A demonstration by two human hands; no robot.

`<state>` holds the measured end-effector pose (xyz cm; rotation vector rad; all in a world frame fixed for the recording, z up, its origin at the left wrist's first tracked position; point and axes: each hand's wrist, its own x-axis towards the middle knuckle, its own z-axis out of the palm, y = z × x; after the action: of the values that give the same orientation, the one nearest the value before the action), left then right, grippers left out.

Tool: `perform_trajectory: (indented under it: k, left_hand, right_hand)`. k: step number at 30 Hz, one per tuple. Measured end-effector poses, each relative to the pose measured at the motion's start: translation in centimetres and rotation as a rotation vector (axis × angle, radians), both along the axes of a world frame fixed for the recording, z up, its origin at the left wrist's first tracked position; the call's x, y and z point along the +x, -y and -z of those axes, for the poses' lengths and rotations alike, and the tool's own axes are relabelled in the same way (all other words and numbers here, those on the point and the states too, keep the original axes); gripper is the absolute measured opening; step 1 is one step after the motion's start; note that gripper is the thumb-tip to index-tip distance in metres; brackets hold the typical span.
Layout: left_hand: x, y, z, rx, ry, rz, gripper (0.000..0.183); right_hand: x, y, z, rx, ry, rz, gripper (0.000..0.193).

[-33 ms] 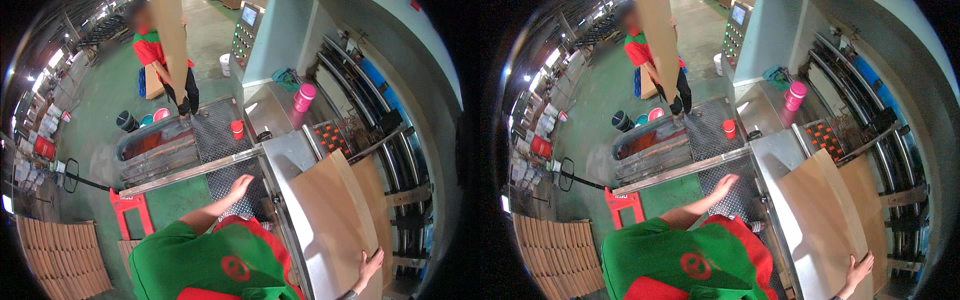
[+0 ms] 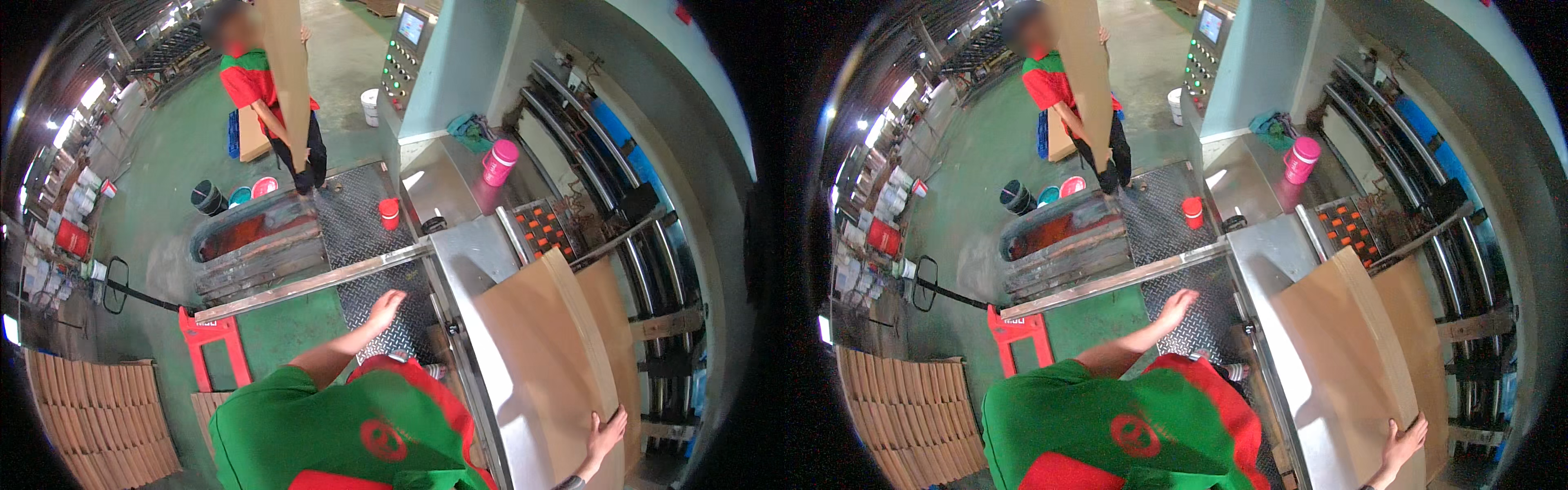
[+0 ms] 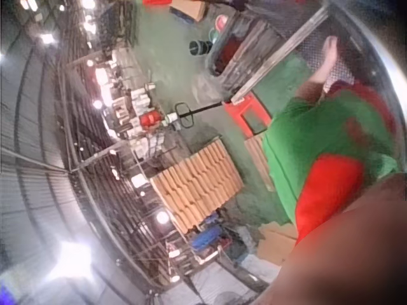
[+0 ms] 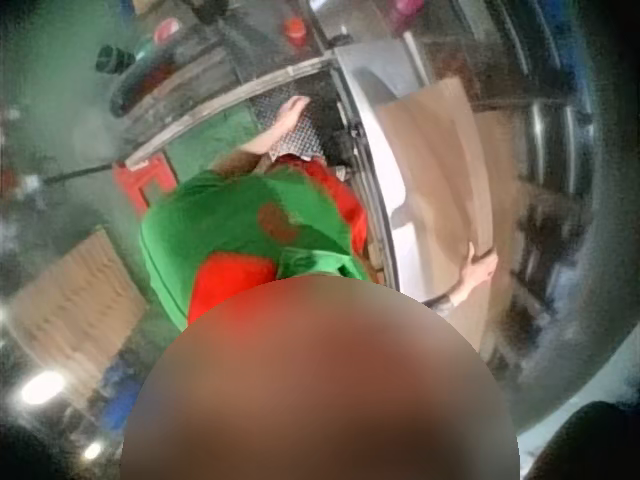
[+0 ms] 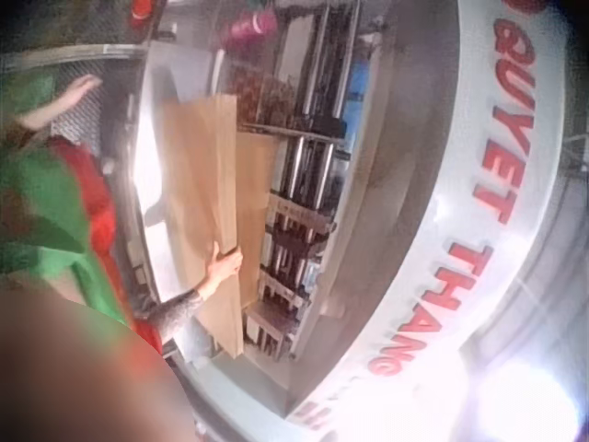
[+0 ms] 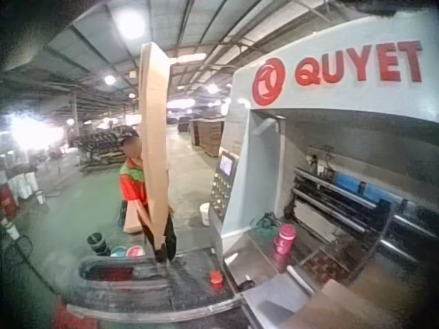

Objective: The person repeatedly picks up flat cardboard sheets from a conveyor and stacks them on a metal platform. They align each sheet by hand and place it on top of the growing stack. The process continues throughout the clip with no other objects handled.

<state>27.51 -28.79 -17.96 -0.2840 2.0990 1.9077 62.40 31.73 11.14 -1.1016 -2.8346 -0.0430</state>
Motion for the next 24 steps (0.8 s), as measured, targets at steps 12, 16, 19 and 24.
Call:
perform_trajectory:
  k: [12, 16, 19, 24]
  left_hand:
    - [-3.1, 14.3, -4.0, -0.061, -0.41, -0.585, 0.031]
    - [-8.1, 18.9, -13.8, -0.065, -0.716, -0.628, 0.028]
    - [-12.6, 22.5, -22.9, -0.031, -0.984, -0.617, 0.03]
    - [-21.6, 25.5, -37.8, 0.035, -1.269, -0.4, 0.044]
  right_hand:
    - [1.0, -3.0, 1.6, 0.063, -0.026, -0.151, 0.092]
    - [0.6, -2.5, 1.0, 0.078, -0.001, -0.132, 0.093]
    - [0.3, -2.5, 0.6, 0.04, 0.005, -0.12, 0.096]
    - [-0.1, -2.4, 0.5, 0.007, -0.022, -0.122, 0.098]
